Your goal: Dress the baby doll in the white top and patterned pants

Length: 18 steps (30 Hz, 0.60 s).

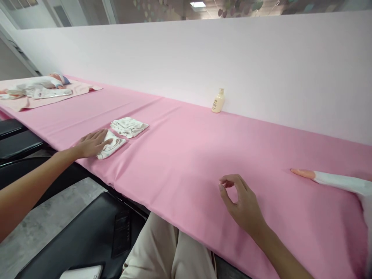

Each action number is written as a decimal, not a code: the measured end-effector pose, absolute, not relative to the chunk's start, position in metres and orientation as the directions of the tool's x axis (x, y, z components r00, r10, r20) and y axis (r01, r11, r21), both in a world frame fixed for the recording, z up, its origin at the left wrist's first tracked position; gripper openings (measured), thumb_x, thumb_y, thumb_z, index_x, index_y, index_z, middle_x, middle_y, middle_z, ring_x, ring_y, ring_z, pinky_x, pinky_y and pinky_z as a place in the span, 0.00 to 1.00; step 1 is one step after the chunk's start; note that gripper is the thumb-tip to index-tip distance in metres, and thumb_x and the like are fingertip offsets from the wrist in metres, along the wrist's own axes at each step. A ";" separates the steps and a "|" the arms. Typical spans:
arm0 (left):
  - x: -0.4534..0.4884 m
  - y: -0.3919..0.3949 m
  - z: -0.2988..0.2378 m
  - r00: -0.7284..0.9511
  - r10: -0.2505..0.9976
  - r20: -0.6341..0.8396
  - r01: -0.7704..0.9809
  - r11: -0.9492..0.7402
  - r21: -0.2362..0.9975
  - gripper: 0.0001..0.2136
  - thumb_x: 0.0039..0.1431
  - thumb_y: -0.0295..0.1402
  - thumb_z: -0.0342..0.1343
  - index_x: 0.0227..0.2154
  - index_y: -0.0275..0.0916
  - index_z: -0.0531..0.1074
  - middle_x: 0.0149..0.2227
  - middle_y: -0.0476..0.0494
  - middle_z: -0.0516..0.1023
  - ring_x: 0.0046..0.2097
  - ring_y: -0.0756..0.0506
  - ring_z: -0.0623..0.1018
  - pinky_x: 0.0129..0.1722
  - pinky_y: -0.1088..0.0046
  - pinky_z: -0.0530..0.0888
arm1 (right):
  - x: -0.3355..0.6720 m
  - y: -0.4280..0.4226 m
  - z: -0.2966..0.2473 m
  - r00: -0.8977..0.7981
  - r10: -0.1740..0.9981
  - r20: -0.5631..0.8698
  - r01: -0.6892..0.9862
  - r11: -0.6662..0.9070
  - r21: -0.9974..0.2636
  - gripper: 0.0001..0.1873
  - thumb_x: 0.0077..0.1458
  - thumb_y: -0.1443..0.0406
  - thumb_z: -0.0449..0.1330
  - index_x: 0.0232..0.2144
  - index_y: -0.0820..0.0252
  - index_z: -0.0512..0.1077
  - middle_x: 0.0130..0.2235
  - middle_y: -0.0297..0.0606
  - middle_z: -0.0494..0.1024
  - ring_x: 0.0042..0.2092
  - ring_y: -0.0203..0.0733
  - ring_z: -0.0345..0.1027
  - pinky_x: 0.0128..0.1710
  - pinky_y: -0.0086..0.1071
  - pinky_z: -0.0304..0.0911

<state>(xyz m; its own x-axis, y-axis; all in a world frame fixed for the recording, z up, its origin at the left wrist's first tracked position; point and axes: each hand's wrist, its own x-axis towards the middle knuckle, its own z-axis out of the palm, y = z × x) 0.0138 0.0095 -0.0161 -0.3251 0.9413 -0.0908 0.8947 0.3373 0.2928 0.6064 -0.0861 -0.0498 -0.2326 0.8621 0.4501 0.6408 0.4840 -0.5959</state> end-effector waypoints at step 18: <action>0.101 0.110 0.010 0.013 0.996 0.091 0.993 -0.024 0.116 0.29 0.61 0.49 0.65 0.56 0.30 0.72 0.60 0.32 0.74 0.65 0.29 0.66 0.70 0.49 0.53 | 0.617 -0.083 -0.046 -0.805 0.540 0.247 0.399 0.800 -0.448 0.24 0.77 0.53 0.44 0.27 0.54 0.54 0.26 0.30 0.64 0.28 0.40 0.55 0.37 0.39 0.54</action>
